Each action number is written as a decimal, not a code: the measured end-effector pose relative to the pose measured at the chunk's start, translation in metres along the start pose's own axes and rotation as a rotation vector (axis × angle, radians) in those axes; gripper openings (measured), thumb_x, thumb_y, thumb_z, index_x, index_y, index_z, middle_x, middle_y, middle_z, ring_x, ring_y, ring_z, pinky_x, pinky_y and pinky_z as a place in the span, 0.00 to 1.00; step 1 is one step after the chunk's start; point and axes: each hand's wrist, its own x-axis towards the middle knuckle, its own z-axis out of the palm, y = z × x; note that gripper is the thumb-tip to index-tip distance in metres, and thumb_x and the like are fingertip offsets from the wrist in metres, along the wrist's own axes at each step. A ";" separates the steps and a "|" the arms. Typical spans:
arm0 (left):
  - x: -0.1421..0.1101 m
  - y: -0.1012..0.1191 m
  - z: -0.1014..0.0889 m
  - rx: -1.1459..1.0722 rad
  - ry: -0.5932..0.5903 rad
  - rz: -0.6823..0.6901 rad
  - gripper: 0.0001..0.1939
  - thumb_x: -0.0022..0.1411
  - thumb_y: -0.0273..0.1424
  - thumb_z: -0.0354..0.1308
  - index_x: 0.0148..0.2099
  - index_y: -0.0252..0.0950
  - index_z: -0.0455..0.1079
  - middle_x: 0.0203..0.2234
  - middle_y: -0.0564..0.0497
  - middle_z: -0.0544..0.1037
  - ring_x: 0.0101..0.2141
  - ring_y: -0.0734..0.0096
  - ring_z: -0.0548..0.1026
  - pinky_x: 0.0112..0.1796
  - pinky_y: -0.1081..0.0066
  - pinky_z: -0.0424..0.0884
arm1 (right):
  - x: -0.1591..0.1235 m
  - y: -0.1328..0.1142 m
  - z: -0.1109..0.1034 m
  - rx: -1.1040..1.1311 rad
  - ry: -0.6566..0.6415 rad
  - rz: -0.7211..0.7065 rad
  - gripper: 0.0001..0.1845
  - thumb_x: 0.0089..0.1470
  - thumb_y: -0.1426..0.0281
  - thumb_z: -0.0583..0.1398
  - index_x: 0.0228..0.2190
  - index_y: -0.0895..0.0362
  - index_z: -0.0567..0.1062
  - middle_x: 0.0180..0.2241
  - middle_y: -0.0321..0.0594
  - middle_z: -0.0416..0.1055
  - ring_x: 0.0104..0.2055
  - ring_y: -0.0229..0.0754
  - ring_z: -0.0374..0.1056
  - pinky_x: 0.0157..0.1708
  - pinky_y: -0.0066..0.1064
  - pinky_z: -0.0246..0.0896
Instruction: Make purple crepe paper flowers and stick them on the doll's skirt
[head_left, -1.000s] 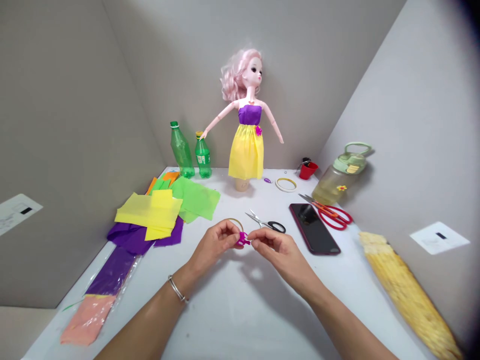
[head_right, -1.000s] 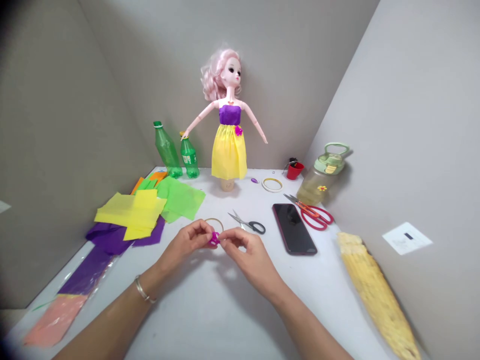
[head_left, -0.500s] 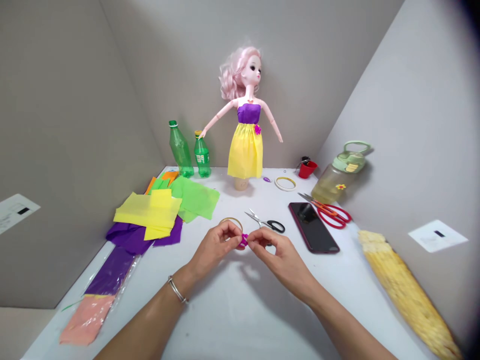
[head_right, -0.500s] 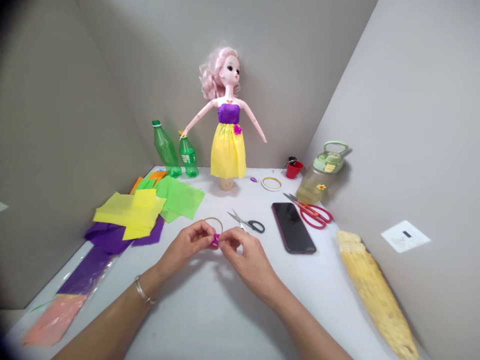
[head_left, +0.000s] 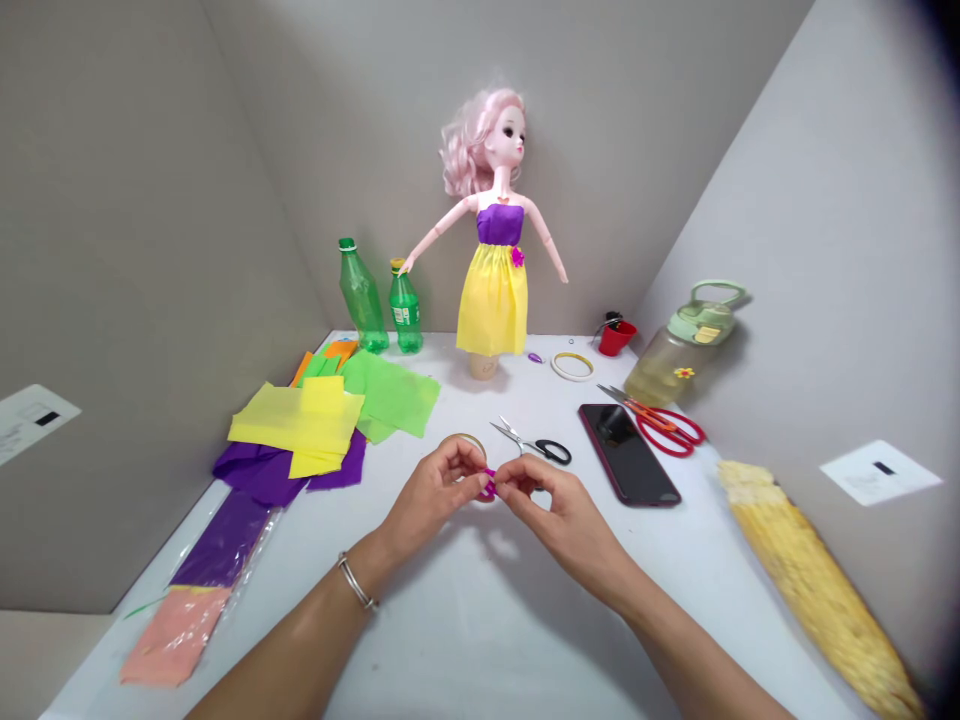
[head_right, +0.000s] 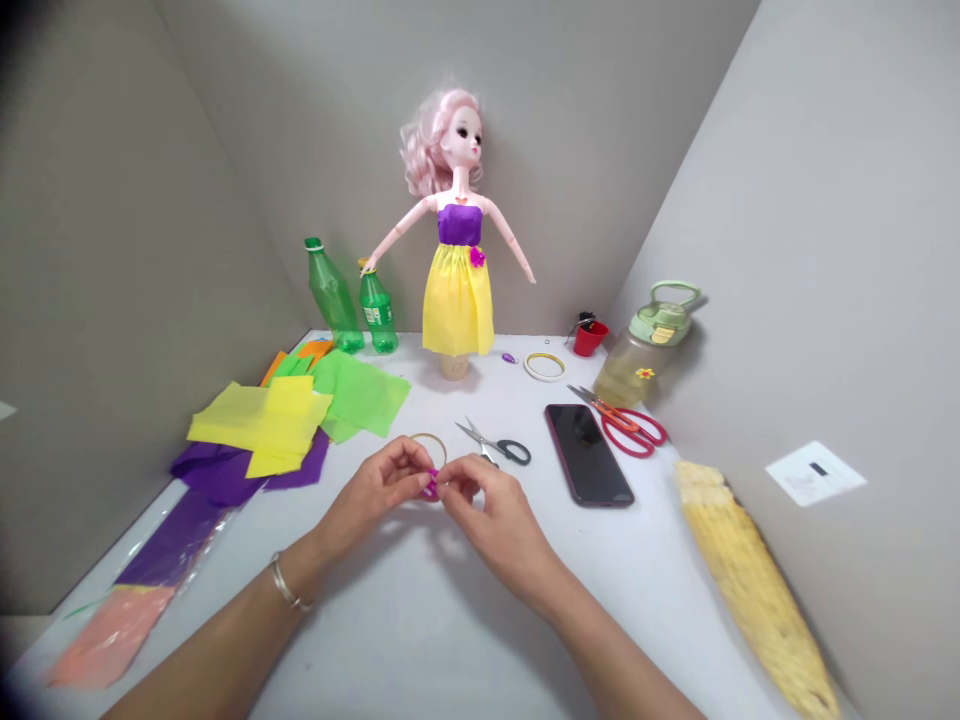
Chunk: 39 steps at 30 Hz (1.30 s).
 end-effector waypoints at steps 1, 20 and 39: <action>0.000 0.000 0.001 -0.014 0.001 -0.006 0.13 0.57 0.35 0.64 0.39 0.35 0.65 0.34 0.52 0.69 0.37 0.70 0.73 0.41 0.65 0.74 | 0.000 0.000 0.000 0.001 -0.003 -0.001 0.07 0.58 0.70 0.57 0.32 0.55 0.75 0.31 0.36 0.73 0.33 0.39 0.65 0.37 0.31 0.60; -0.001 0.003 0.002 0.010 0.015 0.015 0.12 0.57 0.34 0.63 0.39 0.36 0.66 0.33 0.51 0.69 0.36 0.70 0.71 0.40 0.68 0.71 | -0.002 -0.003 0.002 -0.005 0.000 0.001 0.06 0.58 0.70 0.57 0.32 0.55 0.75 0.31 0.35 0.72 0.33 0.39 0.65 0.36 0.30 0.60; -0.002 0.005 0.003 -0.173 0.143 0.033 0.06 0.57 0.28 0.61 0.38 0.36 0.67 0.34 0.52 0.71 0.36 0.72 0.69 0.40 0.72 0.66 | 0.000 0.000 0.005 0.173 0.053 0.061 0.10 0.55 0.67 0.61 0.40 0.55 0.71 0.34 0.37 0.73 0.34 0.39 0.68 0.37 0.33 0.66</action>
